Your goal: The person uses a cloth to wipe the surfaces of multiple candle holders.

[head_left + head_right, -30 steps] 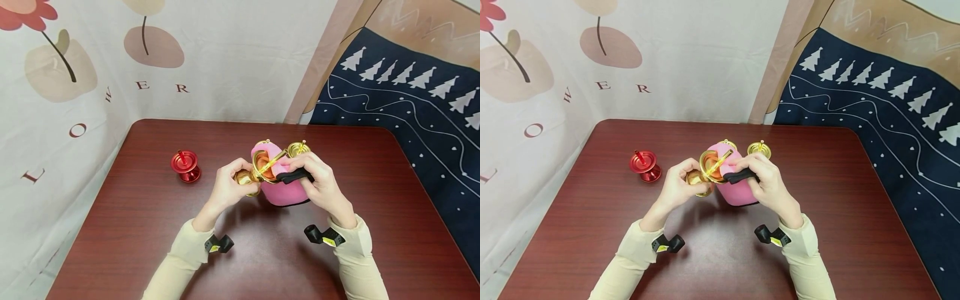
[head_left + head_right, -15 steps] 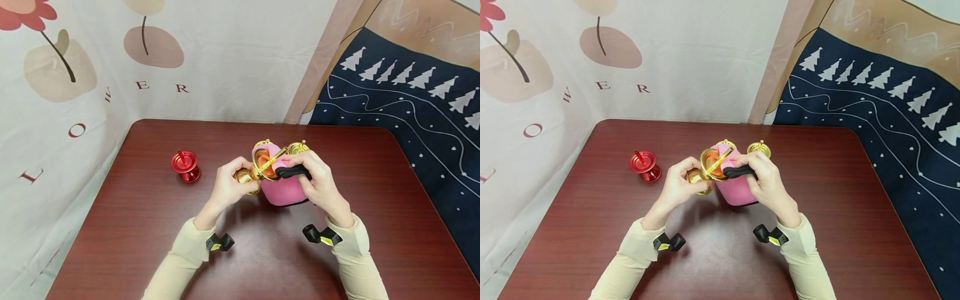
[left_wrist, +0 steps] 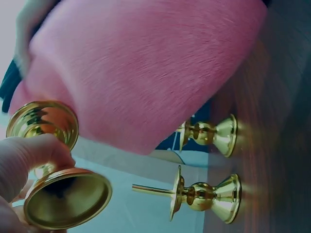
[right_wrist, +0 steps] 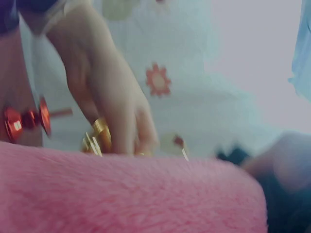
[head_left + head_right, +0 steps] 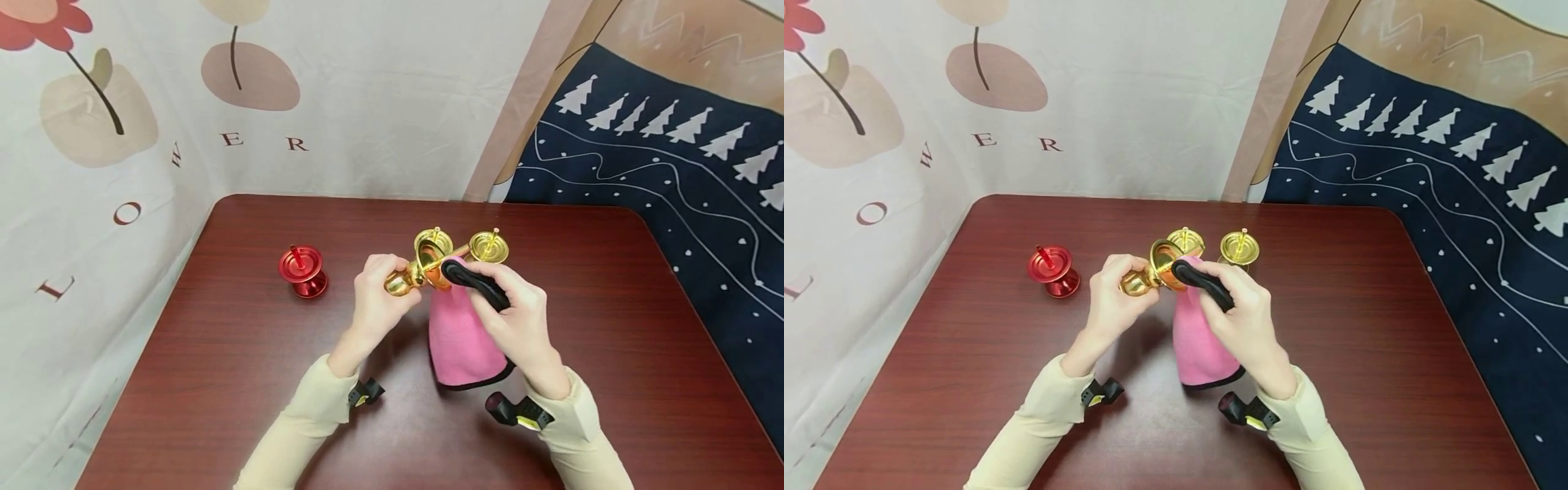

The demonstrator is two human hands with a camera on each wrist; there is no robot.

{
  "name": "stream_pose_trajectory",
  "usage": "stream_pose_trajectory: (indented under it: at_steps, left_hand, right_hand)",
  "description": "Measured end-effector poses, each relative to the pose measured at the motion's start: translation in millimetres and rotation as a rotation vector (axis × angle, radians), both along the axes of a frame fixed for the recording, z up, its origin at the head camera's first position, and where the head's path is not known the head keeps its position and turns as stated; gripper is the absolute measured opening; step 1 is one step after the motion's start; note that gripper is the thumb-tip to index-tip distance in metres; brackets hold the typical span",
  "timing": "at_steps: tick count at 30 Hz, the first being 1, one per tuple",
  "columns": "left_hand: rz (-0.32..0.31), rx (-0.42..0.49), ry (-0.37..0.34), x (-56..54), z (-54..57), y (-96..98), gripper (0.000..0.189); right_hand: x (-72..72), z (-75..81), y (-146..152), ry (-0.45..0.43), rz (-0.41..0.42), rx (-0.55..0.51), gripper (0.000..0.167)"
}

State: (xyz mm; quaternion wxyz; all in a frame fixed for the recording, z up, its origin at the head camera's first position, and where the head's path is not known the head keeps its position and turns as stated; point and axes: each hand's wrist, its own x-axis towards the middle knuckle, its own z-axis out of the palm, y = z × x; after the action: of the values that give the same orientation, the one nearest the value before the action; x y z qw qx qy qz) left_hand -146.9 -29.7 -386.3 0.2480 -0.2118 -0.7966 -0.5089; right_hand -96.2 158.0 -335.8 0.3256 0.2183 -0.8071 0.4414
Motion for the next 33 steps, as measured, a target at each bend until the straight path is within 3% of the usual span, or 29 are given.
stream_pose_trajectory:
  at_steps: [4, 8, 12, 15, 21, 28, 33]
  left_hand:
    - [0.04, -0.06, 0.155, 0.2, -1.6, 5.5, 0.024]
    - [0.109, -0.165, 0.3, -0.1, -3.1, 9.6, 0.019]
    - [0.175, -0.273, 0.454, -1.8, -6.5, 11.0, 0.016]
    - [0.203, -0.323, 0.511, -3.4, -9.3, 10.4, 0.014]
    - [0.196, -0.298, 0.478, -5.4, -9.0, 6.8, 0.012]
    - [0.103, -0.09, 0.285, -4.4, -4.0, 1.5, 0.025]
    - [0.055, 0.019, 0.177, -3.5, -4.1, 0.5, 0.023]
  right_hand:
    - [2.3, 1.4, -19.8, -0.005, -0.137, -0.054, 0.028]
    - [-0.3, 3.7, -31.9, -0.01, -0.209, -0.043, 0.026]
    - [-7.2, 6.6, -36.6, -0.046, -0.232, 0.012, 0.022]
    - [-11.7, 8.3, -35.6, -0.078, -0.21, 0.048, 0.022]
    - [-11.1, 4.5, -29.3, -0.053, -0.087, 0.108, 0.027]
    - [-8.5, -5.1, -21.4, 0.109, 0.02, 0.217, 0.031]
    - [-13.8, -11.8, -9.9, 0.096, 0.023, 0.206, 0.034]
